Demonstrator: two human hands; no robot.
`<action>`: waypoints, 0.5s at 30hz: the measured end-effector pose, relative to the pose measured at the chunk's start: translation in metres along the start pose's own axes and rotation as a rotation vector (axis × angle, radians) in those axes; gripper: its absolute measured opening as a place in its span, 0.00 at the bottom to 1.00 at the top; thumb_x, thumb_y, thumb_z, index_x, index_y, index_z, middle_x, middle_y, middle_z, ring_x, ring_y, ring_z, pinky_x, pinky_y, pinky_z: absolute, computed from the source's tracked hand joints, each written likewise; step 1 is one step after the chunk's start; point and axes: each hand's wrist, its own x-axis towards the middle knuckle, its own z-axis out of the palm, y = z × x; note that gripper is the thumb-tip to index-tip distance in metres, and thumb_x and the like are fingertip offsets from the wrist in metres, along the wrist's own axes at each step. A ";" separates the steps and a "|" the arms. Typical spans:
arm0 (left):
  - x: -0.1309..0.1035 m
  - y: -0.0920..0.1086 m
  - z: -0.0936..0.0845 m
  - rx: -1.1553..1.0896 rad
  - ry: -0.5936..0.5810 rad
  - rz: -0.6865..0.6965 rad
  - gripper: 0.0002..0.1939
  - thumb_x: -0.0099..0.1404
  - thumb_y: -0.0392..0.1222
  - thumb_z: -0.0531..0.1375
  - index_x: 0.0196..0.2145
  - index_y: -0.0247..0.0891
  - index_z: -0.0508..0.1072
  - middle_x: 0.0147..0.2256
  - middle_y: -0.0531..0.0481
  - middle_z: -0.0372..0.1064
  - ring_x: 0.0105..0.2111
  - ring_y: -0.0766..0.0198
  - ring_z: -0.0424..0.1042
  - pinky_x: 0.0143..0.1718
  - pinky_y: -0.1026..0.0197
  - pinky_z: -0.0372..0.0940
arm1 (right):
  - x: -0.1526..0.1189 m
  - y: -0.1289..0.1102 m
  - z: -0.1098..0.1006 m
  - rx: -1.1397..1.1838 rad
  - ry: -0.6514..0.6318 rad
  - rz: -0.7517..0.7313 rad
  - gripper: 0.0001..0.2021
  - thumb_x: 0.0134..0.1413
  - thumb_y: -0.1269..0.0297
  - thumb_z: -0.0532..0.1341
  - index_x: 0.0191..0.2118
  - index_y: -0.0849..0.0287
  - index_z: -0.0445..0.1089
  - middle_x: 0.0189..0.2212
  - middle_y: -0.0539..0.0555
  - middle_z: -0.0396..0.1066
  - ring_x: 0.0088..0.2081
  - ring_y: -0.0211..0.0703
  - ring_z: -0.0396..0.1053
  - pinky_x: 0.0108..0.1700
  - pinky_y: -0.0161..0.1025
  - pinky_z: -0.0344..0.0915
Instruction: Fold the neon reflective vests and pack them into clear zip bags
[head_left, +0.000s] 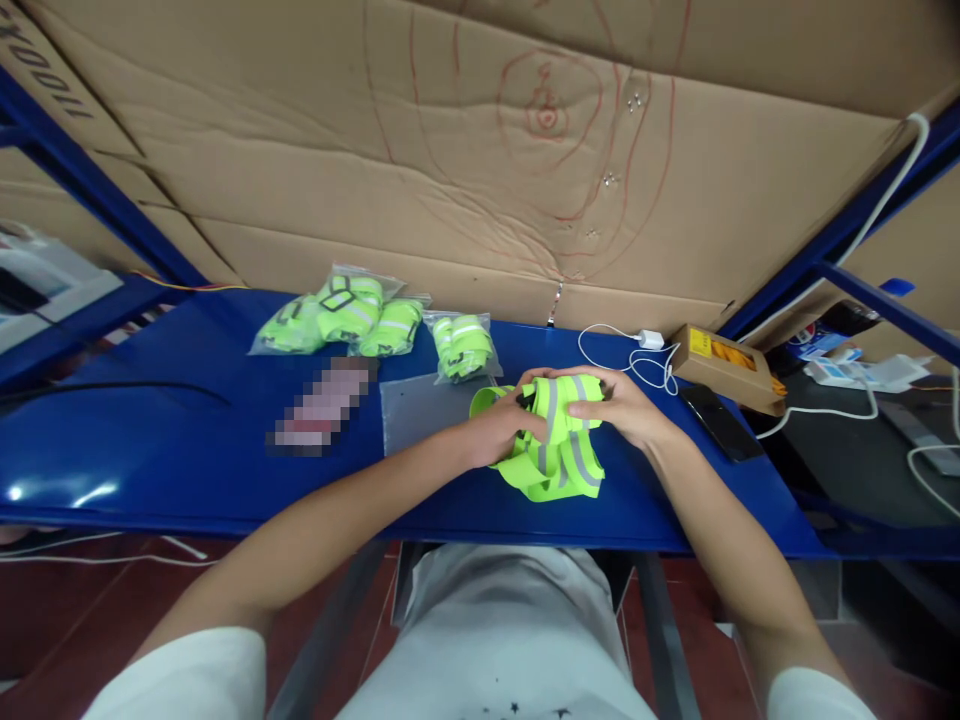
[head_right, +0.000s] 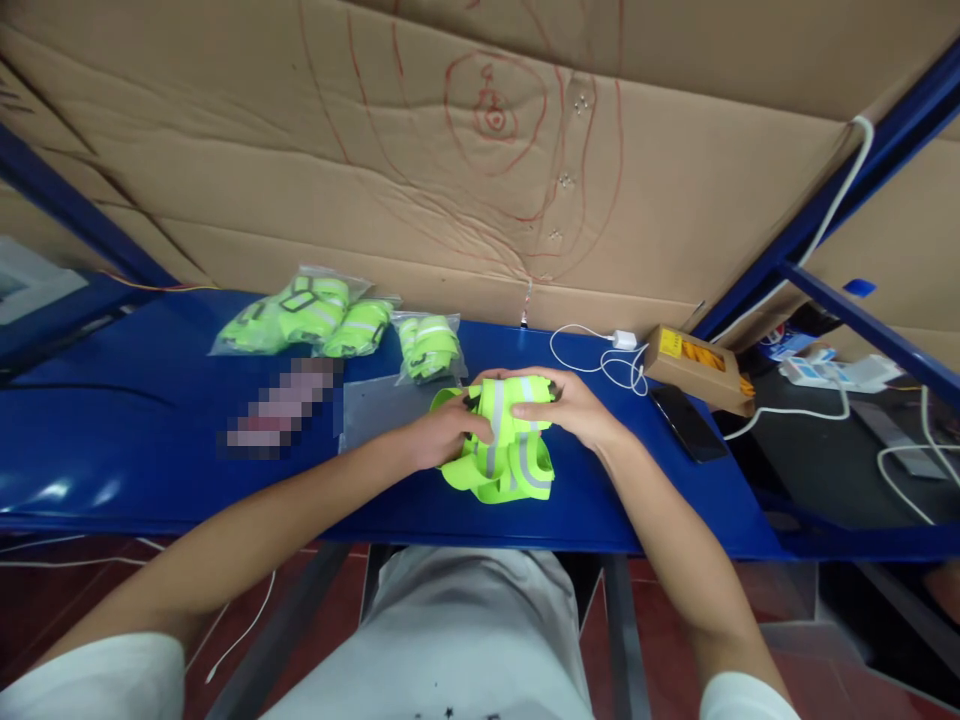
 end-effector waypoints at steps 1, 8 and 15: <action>-0.001 0.001 0.002 -0.029 -0.007 0.008 0.42 0.37 0.24 0.65 0.53 0.38 0.75 0.42 0.48 0.80 0.39 0.52 0.81 0.34 0.60 0.71 | -0.002 -0.003 0.002 -0.032 0.046 -0.019 0.26 0.40 0.58 0.80 0.48 0.55 0.80 0.45 0.54 0.81 0.40 0.45 0.77 0.40 0.40 0.74; -0.020 0.018 0.025 -0.060 -0.159 -0.031 0.27 0.46 0.39 0.75 0.46 0.33 0.79 0.40 0.42 0.82 0.44 0.45 0.81 0.49 0.50 0.74 | -0.008 -0.033 0.017 -0.252 0.495 -0.428 0.20 0.48 0.55 0.77 0.48 0.47 0.80 0.36 0.48 0.79 0.30 0.39 0.73 0.31 0.37 0.72; -0.018 0.005 0.014 0.035 -0.097 -0.135 0.29 0.46 0.44 0.80 0.45 0.35 0.81 0.41 0.42 0.83 0.43 0.50 0.82 0.49 0.53 0.74 | -0.005 -0.023 0.030 -0.568 0.472 -0.672 0.15 0.54 0.55 0.74 0.47 0.50 0.80 0.45 0.53 0.81 0.44 0.50 0.79 0.48 0.47 0.77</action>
